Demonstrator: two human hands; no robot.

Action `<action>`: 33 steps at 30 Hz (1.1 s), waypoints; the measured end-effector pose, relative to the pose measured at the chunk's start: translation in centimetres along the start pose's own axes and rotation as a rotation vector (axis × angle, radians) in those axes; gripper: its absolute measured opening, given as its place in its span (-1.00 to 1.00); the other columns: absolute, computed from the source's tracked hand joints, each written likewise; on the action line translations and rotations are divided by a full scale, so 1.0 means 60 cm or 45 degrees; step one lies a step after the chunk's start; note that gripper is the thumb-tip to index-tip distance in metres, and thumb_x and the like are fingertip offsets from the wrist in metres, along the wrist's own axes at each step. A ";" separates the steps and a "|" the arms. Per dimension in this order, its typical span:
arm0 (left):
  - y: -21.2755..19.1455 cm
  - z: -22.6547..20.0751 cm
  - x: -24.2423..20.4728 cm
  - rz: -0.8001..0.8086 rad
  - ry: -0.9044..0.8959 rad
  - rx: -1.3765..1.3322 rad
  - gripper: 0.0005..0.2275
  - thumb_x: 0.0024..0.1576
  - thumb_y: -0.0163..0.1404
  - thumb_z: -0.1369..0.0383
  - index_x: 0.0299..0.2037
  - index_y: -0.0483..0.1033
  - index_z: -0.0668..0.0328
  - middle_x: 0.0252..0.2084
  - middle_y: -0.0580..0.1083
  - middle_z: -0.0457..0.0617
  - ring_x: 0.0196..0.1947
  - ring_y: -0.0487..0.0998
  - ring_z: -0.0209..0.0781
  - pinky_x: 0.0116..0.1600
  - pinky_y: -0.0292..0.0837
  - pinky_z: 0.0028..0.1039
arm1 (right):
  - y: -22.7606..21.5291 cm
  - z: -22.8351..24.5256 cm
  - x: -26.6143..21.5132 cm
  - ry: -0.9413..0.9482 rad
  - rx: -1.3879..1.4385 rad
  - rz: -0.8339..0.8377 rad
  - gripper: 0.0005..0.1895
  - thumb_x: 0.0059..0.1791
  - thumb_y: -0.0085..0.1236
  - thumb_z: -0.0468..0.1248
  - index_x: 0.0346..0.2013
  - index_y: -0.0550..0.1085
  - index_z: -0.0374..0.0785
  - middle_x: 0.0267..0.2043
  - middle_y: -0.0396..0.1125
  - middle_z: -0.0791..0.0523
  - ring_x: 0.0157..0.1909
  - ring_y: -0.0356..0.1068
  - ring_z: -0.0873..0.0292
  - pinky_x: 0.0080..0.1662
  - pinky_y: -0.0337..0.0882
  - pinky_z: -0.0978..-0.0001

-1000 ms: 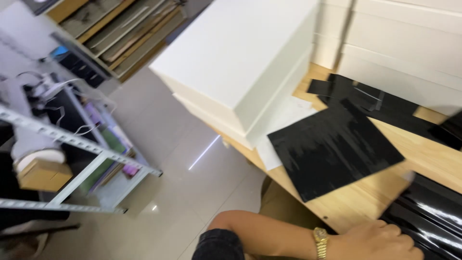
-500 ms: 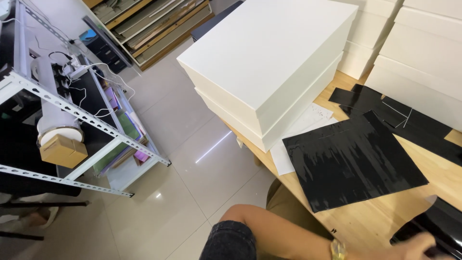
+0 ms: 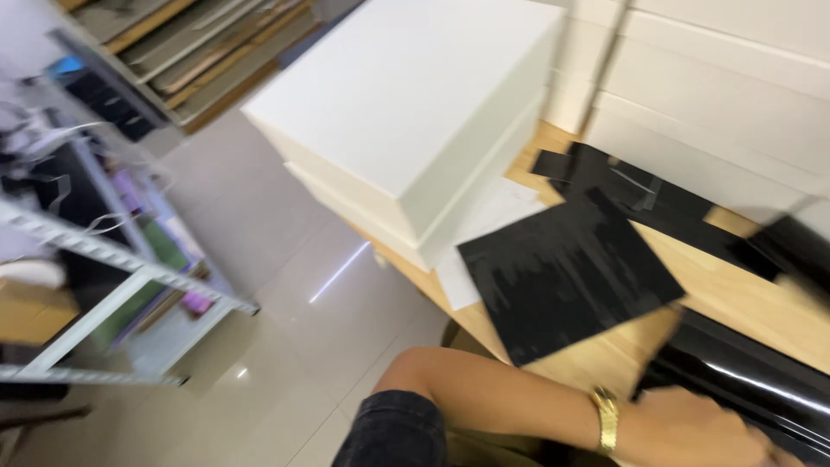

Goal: Peeling the backing off black vinyl sheets and smoothing them with a scraper tool.

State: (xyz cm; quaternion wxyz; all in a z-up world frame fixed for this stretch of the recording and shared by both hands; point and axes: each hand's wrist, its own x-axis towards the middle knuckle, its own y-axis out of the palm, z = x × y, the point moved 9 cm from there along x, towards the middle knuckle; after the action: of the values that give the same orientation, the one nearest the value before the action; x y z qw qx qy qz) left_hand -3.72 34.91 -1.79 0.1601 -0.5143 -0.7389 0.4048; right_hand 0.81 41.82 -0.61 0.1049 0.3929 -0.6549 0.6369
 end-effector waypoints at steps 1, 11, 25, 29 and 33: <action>-0.074 -0.059 -0.070 0.069 -0.020 0.016 -0.71 0.02 -0.13 0.39 -0.15 0.62 0.24 -0.08 0.69 0.14 -0.11 0.75 0.21 -0.22 0.66 -0.09 | -0.017 0.010 0.002 0.027 -0.057 -0.003 -0.52 -0.02 -0.32 0.12 -0.55 0.35 -0.16 -0.61 0.14 0.15 -0.55 0.16 0.03 -0.39 0.07 0.08; -0.086 -0.130 -0.094 -0.998 0.370 0.903 -0.72 0.21 0.16 0.55 -0.43 0.32 0.00 -0.54 0.27 -0.19 -0.57 0.19 -0.27 -0.41 -0.02 -0.40 | -0.036 -0.049 -0.046 1.094 -0.143 1.316 -0.68 -0.15 0.05 0.04 -0.35 0.60 -0.05 -0.30 0.57 0.02 -0.09 0.52 -0.22 -0.04 0.49 0.01; -0.223 -0.212 -0.118 -1.121 0.321 1.070 -0.83 0.10 0.11 0.46 -0.46 0.44 -0.11 -0.48 0.37 -0.22 -0.40 0.36 -0.17 -0.29 0.15 -0.36 | -0.160 -0.080 0.098 1.001 -0.185 0.964 -0.74 -0.26 0.18 0.01 -0.46 0.52 -0.06 -0.51 0.47 0.00 -0.30 0.44 -0.27 -0.25 0.40 -0.03; -0.224 -0.177 -0.095 -0.842 0.278 0.841 -0.88 0.04 0.10 0.41 -0.50 0.56 -0.11 -0.51 0.54 -0.23 -0.53 0.57 -0.16 -0.56 0.22 -0.33 | -0.179 -0.027 0.137 1.064 0.062 1.261 -0.71 -0.25 0.27 0.07 -0.36 0.61 0.04 -0.39 0.59 0.14 -0.26 0.53 -0.02 -0.17 0.39 0.28; -0.237 -0.138 -0.107 -0.079 0.043 0.491 -0.87 0.05 0.02 0.39 -0.22 0.56 -0.03 -0.23 0.60 -0.06 -0.21 0.63 0.06 -0.23 0.50 -0.12 | -0.191 0.005 0.149 0.578 -0.383 0.912 -0.53 -0.14 0.10 0.36 -0.31 0.29 0.14 -0.42 0.39 0.40 -0.24 0.50 0.13 -0.46 0.38 0.06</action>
State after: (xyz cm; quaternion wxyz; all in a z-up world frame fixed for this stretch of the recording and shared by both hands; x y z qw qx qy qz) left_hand -4.60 30.75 15.33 0.2804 -0.4577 -0.6605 0.5249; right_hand 2.38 39.50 13.68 0.0749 -0.0281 -0.7954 0.6007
